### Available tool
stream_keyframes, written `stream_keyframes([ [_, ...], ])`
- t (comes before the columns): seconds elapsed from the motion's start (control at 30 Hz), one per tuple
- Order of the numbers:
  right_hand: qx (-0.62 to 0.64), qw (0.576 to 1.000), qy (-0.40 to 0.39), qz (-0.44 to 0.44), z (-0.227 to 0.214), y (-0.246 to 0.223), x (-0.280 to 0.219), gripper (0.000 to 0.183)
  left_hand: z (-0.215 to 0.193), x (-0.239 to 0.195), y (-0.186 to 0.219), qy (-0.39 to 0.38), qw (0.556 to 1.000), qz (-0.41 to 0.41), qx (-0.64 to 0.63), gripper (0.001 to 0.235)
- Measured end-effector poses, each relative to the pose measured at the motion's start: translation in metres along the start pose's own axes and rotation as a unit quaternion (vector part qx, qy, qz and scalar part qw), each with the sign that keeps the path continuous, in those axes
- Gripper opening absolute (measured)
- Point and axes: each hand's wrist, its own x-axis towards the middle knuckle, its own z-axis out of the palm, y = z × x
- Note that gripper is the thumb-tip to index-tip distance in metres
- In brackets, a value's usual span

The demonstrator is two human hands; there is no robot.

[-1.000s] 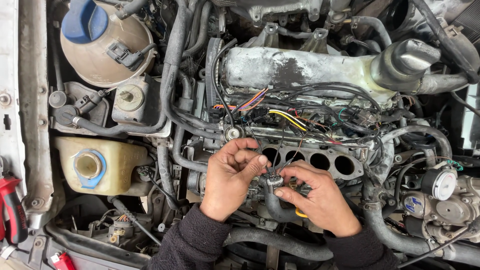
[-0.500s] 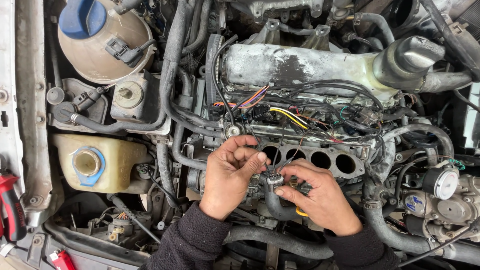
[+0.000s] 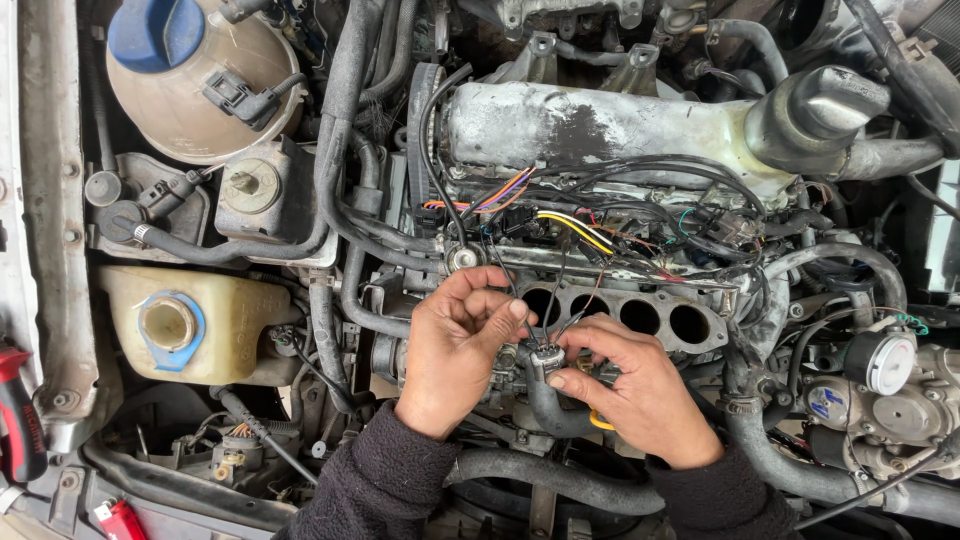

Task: The person works on a car engine with the hood open, connecting electrical wires and securing them with zip ties. A cat appears and the person briefly touches its head before resuming work on the wiring.

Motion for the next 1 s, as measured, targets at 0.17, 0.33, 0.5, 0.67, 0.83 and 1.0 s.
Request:
stream_keyframes([
  [0.17,0.004,1.0,0.0,-0.003,0.0,0.0,-0.001,0.034,0.0,0.0,0.0,-0.004,1.0,0.005,0.006,0.025],
  [0.33,-0.001,1.0,0.002,-0.006,0.0,-0.001,0.0,0.035,0.0,0.0,0.001,-0.007,1.0,0.01,0.01,0.025],
  [0.5,-0.005,1.0,0.003,-0.006,0.001,0.001,0.0,0.034,0.0,0.0,0.0,0.002,1.0,0.005,0.003,0.025],
  [0.67,-0.005,1.0,0.003,-0.011,0.0,0.002,0.0,0.034,0.0,0.001,-0.001,0.002,1.0,0.008,0.001,0.025],
  [0.83,-0.014,1.0,0.008,-0.005,0.002,0.0,0.0,0.033,0.001,0.001,0.002,-0.007,1.0,0.007,0.014,0.025],
  [1.0,-0.004,0.999,0.04,-0.016,0.0,-0.011,0.002,0.04,0.003,-0.001,0.004,-0.016,1.0,0.006,-0.004,0.027],
])
